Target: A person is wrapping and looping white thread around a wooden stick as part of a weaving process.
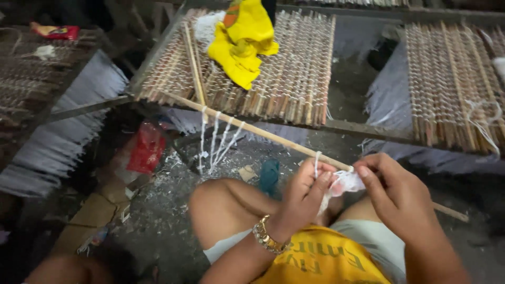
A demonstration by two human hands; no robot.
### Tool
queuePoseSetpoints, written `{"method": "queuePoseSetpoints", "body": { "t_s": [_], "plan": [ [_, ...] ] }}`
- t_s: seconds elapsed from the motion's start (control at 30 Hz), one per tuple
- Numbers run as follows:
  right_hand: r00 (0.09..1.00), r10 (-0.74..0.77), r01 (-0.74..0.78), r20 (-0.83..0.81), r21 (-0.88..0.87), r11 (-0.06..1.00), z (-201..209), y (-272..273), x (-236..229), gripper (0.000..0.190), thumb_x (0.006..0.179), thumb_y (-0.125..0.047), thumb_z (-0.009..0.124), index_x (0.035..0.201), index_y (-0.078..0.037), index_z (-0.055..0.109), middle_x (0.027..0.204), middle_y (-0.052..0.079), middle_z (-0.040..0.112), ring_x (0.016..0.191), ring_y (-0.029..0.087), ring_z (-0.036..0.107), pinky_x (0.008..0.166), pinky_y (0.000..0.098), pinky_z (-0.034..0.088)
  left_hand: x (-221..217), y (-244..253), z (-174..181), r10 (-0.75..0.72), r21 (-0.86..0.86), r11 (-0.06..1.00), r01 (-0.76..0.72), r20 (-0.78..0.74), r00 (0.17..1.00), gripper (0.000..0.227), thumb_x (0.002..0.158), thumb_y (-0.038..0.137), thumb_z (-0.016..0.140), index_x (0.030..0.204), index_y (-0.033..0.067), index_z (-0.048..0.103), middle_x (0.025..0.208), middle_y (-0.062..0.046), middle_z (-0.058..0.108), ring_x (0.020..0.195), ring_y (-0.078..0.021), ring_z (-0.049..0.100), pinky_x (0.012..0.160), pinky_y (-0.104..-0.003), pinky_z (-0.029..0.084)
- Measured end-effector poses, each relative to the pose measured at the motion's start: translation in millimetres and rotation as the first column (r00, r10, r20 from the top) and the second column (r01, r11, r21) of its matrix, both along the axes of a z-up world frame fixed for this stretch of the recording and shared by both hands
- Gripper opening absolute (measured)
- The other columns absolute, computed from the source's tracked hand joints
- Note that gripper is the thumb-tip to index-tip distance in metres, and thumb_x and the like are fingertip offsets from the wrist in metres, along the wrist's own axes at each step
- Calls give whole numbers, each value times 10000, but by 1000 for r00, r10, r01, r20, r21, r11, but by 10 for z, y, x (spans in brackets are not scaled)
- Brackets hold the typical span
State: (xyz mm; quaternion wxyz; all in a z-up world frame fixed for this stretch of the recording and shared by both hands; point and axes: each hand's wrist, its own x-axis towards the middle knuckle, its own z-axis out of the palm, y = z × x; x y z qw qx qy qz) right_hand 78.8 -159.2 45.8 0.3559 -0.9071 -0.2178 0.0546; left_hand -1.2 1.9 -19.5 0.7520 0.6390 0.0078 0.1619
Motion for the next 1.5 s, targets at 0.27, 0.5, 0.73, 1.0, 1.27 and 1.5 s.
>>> {"method": "queuePoseSetpoints", "body": {
  "t_s": [0.27,0.5,0.73,1.0,1.27,1.5],
  "plan": [
    [1000,0,-1,8,22,1000,20,74,-2,205,881,-198,738,1037,-66,729,729,33,686,531,152,525,522,282,435,-49,63,253,144,400,894,-204,175,974,173,957,121,580,1043,1,671,976,-124,647,832,-235,606,749,-337,518],
    [971,-14,41,238,-112,993,-22,145,-13,221,861,-354,749,919,-141,737,543,21,614,467,195,542,497,328,424,19,233,29,276,99,956,-276,15,961,206,1037,167,515,1024,61,690,715,32,543,588,-72,425,537,-249,388],
    [999,35,-35,13,-17,999,117,141,7,183,923,-249,653,1005,-106,731,631,30,648,500,170,524,508,307,426,148,176,-312,-157,-328,935,136,-38,987,535,953,92,630,1458,18,472,1175,-70,649,816,-55,582,657,-174,464],
    [998,63,-63,21,42,997,143,88,-21,158,909,-158,671,1034,-84,734,633,21,658,480,139,505,473,285,412,80,316,-331,26,-147,989,-30,-30,999,202,960,70,651,1140,-14,616,902,-67,678,710,-91,601,625,-207,505],
    [994,102,-100,-32,77,992,155,81,-27,188,958,-160,590,1069,-83,720,726,30,684,552,156,537,537,308,445,-72,163,97,-51,199,979,38,59,997,255,940,114,674,1151,-21,717,740,3,608,600,-57,432,525,-212,351],
    [995,101,-100,-3,84,991,47,25,-42,184,899,-92,720,1061,-5,719,747,72,698,550,153,557,528,278,449,-170,225,270,65,431,897,-94,82,995,265,997,218,550,1096,51,731,902,-80,748,701,-186,652,645,-314,514]
  ]
}}
